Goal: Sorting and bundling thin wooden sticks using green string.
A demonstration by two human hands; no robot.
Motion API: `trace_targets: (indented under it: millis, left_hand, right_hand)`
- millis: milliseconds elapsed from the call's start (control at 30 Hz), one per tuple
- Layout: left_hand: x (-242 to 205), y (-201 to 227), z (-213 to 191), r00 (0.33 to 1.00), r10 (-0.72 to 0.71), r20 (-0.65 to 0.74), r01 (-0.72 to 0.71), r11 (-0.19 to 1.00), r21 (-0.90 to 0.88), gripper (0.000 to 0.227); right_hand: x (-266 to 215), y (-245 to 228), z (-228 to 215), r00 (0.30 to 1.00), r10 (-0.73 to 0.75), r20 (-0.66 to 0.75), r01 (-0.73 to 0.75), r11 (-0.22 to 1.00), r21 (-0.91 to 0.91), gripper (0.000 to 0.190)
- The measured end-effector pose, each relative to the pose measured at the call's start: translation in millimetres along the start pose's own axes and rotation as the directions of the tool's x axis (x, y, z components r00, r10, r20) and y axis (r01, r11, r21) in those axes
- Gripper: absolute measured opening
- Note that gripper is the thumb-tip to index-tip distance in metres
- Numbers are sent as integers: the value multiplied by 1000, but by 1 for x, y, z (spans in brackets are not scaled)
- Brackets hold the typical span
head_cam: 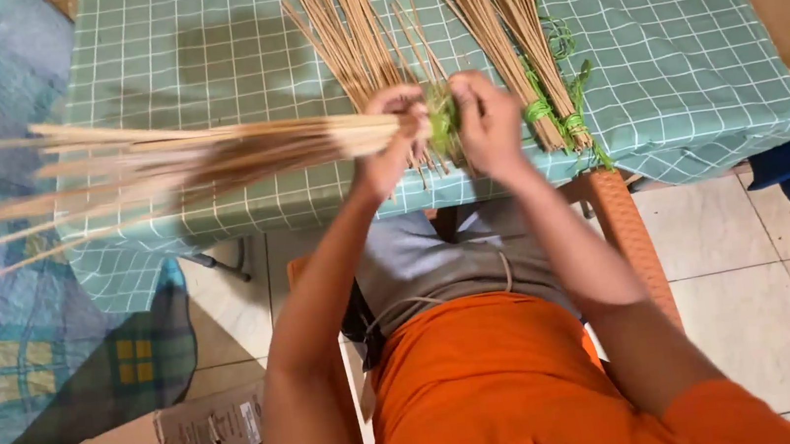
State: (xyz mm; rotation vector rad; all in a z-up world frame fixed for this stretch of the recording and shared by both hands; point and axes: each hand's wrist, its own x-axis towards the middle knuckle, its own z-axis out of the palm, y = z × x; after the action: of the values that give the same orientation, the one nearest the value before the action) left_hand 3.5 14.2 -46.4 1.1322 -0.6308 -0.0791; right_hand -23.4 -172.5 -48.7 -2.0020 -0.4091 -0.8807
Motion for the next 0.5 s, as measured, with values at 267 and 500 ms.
trace_targets:
  millis: [267, 500]
  left_hand:
    - [-9, 17, -2, 992, -51, 112, 48, 998, 31, 26]
    - [-13, -13, -6, 981, -131, 146, 124, 991, 53, 28]
  right_hand:
    - [5, -52, 10, 937, 303, -173, -252, 931, 265, 12]
    - [2, -59, -8, 908, 389, -157, -302, 866, 400, 9]
